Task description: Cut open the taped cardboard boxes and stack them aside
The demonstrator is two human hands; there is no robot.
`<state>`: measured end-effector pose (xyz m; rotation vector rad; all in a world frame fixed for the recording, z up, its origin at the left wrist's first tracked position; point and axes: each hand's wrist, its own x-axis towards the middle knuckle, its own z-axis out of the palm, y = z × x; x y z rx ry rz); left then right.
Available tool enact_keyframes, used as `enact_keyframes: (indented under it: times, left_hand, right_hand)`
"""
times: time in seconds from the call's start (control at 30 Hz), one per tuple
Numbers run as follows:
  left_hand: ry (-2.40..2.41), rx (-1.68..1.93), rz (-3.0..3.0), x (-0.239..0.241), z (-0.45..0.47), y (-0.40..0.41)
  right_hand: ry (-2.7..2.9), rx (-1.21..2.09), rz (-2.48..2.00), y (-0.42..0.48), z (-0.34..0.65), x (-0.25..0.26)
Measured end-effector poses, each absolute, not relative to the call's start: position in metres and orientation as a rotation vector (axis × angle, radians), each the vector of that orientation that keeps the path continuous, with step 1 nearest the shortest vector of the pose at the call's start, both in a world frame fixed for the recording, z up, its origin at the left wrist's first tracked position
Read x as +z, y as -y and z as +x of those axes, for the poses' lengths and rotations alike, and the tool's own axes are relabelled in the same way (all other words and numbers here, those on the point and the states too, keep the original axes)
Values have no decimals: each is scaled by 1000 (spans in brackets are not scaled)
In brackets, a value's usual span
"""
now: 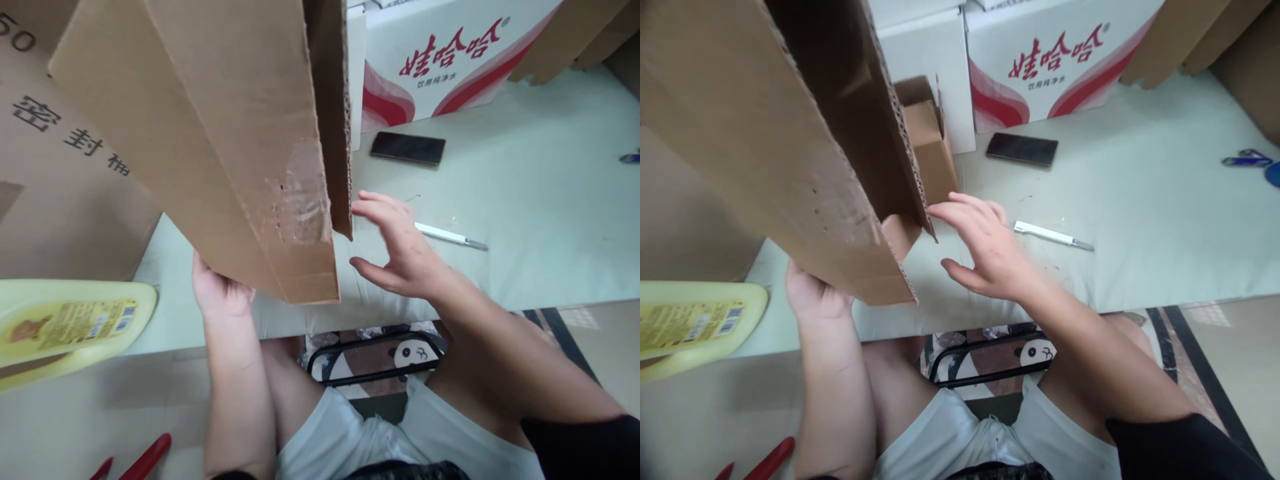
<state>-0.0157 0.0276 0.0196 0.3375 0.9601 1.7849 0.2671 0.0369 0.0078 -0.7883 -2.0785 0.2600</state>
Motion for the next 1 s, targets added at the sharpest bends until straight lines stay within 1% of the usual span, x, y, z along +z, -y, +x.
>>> enact_keyframes:
  times: [0.07, 0.13, 0.37, 0.5, 0.63, 0.73, 0.83, 0.93, 1.0]
  left_hand:
    - [-980, 1786, 285, 19, -16, -28]
    - [-986, 1777, 251, 17, -18, -28]
    - [-1010, 1760, 286, 17, -17, -28]
    - [-1021, 1740, 272, 18, -11, -28]
    - [-1019, 1718, 306, 12, -4, -27]
    - [-1000, 1725, 312, 11, 2, -27]
    - [-966, 1721, 264, 16, 4, -27]
    - [-951, 1786, 209, 19, 3, -28]
    - [-970, 1864, 240, 19, 1, -29]
  right_hand:
    - [1912, 225, -753, -36, 266, 10]
    - [1870, 202, -770, -34, 265, 12]
    - [2022, 280, -869, -33, 258, 7]
    - [2092, 275, -1007, -31, 257, 3]
    - [2108, 350, -964, -32, 253, 1]
    - [2005, 338, -982, -31, 250, 0]
    - [1834, 239, -1069, -26, 248, 1]
    - [1804, 152, -1014, -24, 249, 7]
    - [1852, 239, -929, -24, 251, 12]
